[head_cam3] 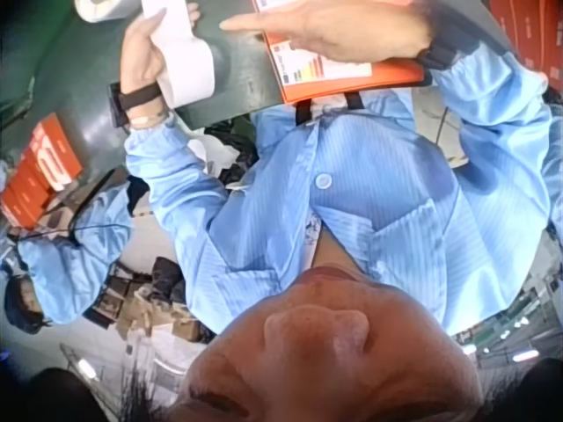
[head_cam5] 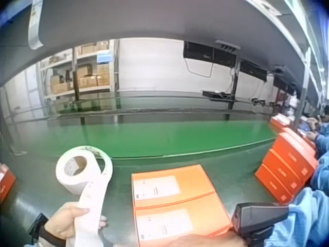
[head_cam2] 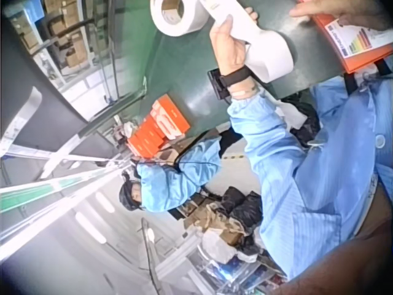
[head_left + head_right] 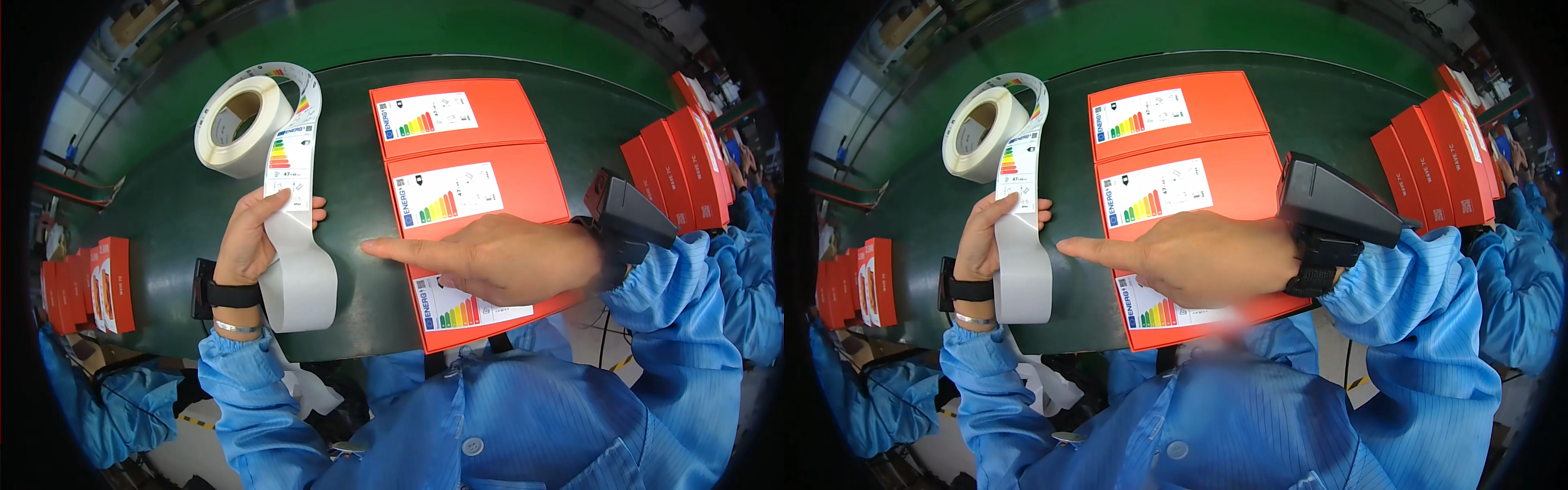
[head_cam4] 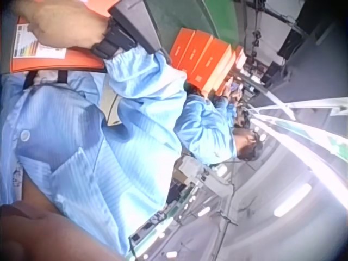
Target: The recorder is applying energy labels to orange product boxes on an assembly line.
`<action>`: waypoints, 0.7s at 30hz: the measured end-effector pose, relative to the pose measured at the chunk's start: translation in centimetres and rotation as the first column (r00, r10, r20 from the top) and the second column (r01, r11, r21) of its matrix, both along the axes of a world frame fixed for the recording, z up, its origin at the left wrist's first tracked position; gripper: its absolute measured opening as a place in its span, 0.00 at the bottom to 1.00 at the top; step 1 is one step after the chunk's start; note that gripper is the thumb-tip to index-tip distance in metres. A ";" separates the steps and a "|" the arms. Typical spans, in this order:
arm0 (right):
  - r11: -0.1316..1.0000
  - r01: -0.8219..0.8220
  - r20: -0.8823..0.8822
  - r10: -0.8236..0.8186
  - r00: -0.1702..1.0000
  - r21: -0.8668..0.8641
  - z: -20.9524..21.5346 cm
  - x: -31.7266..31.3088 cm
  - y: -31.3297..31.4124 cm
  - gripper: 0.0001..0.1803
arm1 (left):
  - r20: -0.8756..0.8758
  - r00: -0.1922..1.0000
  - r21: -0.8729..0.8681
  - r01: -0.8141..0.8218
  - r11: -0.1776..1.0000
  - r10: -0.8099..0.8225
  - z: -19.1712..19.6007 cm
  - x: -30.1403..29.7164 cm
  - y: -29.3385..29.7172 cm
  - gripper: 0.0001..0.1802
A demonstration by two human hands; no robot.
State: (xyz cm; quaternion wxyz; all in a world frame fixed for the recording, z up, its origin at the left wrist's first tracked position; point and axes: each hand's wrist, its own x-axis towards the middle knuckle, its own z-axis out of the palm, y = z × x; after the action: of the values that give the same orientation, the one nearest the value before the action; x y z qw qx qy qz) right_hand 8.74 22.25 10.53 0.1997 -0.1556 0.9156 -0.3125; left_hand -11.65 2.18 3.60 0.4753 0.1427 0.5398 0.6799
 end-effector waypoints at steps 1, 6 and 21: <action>1.000 0.013 0.029 -0.013 0.999 -0.007 0.2 0.0 0.0 0.41 | 0.001 1.000 0.001 0.001 1.000 -0.001 0.0 0.0 0.0 0.18; 1.000 0.011 -0.018 -0.011 1.000 -0.002 -0.5 0.2 0.0 0.39 | 0.008 1.000 -0.003 -0.012 1.000 0.012 0.0 0.2 -0.1 0.17; 0.999 0.036 0.026 -0.037 0.999 0.019 -0.2 -0.1 -0.2 0.39 | 0.016 1.000 -0.005 -0.018 1.000 0.018 0.0 0.2 0.0 0.16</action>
State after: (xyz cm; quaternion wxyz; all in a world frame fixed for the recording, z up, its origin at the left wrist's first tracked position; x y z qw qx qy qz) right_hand 8.66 22.00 10.33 0.2076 -0.1327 0.9184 -0.3096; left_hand -11.50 2.21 3.60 0.4740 0.1314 0.5387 0.6840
